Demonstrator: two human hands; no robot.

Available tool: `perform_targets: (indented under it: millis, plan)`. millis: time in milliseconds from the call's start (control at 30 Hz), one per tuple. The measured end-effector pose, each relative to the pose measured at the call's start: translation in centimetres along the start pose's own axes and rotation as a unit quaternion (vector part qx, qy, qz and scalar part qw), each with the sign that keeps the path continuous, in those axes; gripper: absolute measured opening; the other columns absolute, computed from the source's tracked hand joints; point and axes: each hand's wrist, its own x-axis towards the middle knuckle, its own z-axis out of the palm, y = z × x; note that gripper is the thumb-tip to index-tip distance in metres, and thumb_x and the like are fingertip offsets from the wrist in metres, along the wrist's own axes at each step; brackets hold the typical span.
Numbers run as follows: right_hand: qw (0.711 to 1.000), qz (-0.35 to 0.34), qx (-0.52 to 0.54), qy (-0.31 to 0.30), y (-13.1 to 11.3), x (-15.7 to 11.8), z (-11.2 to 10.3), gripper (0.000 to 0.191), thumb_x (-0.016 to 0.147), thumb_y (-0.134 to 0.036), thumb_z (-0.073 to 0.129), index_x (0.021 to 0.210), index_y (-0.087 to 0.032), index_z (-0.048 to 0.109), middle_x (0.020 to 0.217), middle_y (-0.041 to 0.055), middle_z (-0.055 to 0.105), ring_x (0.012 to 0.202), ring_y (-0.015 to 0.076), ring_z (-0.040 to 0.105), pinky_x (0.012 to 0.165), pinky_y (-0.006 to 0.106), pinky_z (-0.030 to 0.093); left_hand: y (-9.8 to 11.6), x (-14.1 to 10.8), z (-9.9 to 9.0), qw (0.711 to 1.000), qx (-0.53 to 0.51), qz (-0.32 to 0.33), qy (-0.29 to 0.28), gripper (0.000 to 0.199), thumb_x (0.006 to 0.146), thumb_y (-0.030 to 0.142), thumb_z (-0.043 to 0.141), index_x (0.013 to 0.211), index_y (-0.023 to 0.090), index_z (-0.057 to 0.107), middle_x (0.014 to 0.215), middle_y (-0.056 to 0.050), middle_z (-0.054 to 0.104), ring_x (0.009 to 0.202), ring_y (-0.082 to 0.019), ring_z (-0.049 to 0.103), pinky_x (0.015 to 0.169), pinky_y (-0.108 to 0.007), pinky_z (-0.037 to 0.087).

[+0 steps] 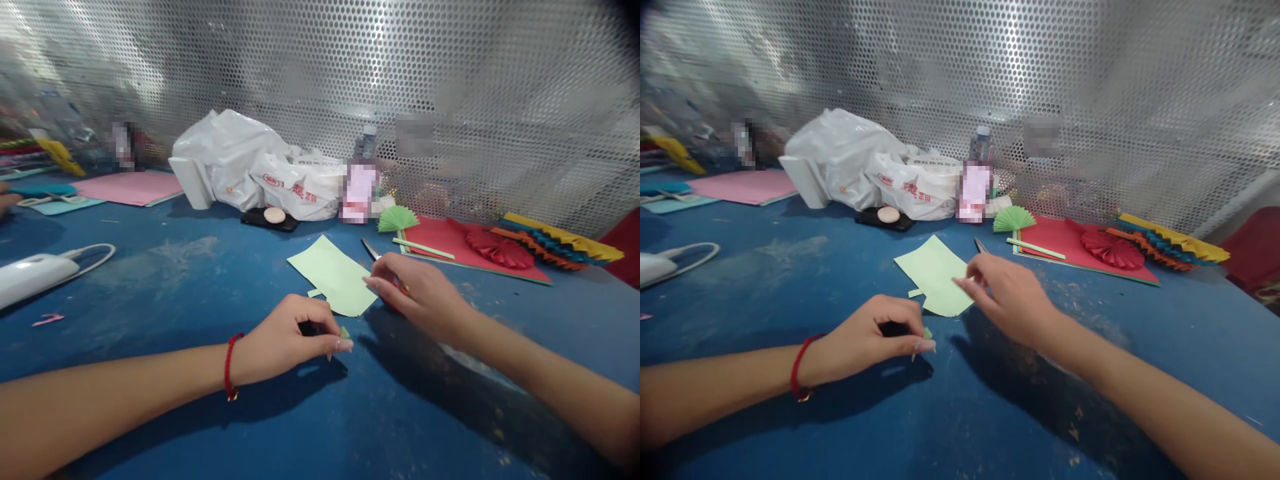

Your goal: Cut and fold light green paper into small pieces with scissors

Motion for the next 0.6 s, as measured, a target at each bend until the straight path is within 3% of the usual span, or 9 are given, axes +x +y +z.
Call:
perform_targets:
  millis: [100, 200, 300, 467, 600]
  plan:
    - [0.973, 0.08, -0.207, -0.065, 2.3, 1.2, -0.3, 0.021, 0.093, -0.037, 0.051, 0.087, -0.017, 0.054, 0.087, 0.0099, 0.064, 0.077, 0.0248, 0.059, 0.062, 0.031, 0.032, -0.2, 0.6, -0.5, 0.998, -0.026, -0.017, 0.06, 0.022, 0.079, 0.025, 0.074, 0.062, 0.012, 0.07, 0.059, 0.0, 0.062, 0.056, -0.008, 0.052, 0.056, -0.019, 0.039]
    - [0.951, 0.142, -0.258, -0.096, 3.8, 1.6, 0.7, 0.026, 0.094, -0.04, 0.044, 0.091, -0.016, 0.052, 0.093, 0.0146, 0.065, 0.076, 0.0274, 0.061, 0.059, 0.032, 0.029, -0.5, 1.1, -0.9, 0.995, -0.054, -0.037, 0.081, 0.022, 0.076, 0.024, 0.075, 0.06, 0.012, 0.069, 0.057, 0.0, 0.06, 0.054, -0.007, 0.05, 0.053, -0.019, 0.037]
    - [0.953, 0.146, -0.25, -0.095, 4.5, 1.7, 1.0, 0.029, 0.089, -0.042, 0.045, 0.097, -0.014, 0.05, 0.095, 0.0165, 0.064, 0.076, 0.0282, 0.061, 0.057, 0.031, 0.027, -0.8, 1.1, -1.0, 0.992, -0.08, -0.049, 0.086, 0.021, 0.077, 0.027, 0.075, 0.062, 0.012, 0.071, 0.058, 0.0, 0.062, 0.055, -0.009, 0.052, 0.054, -0.02, 0.038]
    - [0.971, 0.157, -0.147, -0.106, 6.2, 1.9, -0.3, 0.02, 0.069, -0.029, 0.063, 0.077, -0.021, 0.047, 0.073, 0.006, 0.06, 0.063, 0.0217, 0.054, 0.052, 0.029, 0.025, -1.0, 0.9, -0.9, 0.988, -0.117, -0.047, 0.091, 0.018, 0.076, 0.025, 0.075, 0.064, 0.013, 0.072, 0.063, -0.002, 0.067, 0.058, -0.009, 0.057, 0.057, -0.02, 0.042]
    - [0.974, 0.189, -0.109, -0.059, 7.5, 2.1, 0.1, 0.019, 0.073, -0.028, 0.06, 0.077, -0.022, 0.043, 0.07, 0.0047, 0.058, 0.062, 0.0209, 0.052, 0.052, 0.028, 0.027, -1.0, 1.1, -0.9, 0.984, -0.132, -0.05, 0.105, 0.019, 0.074, 0.025, 0.076, 0.06, 0.013, 0.07, 0.059, -0.001, 0.066, 0.057, -0.008, 0.056, 0.057, -0.018, 0.042]
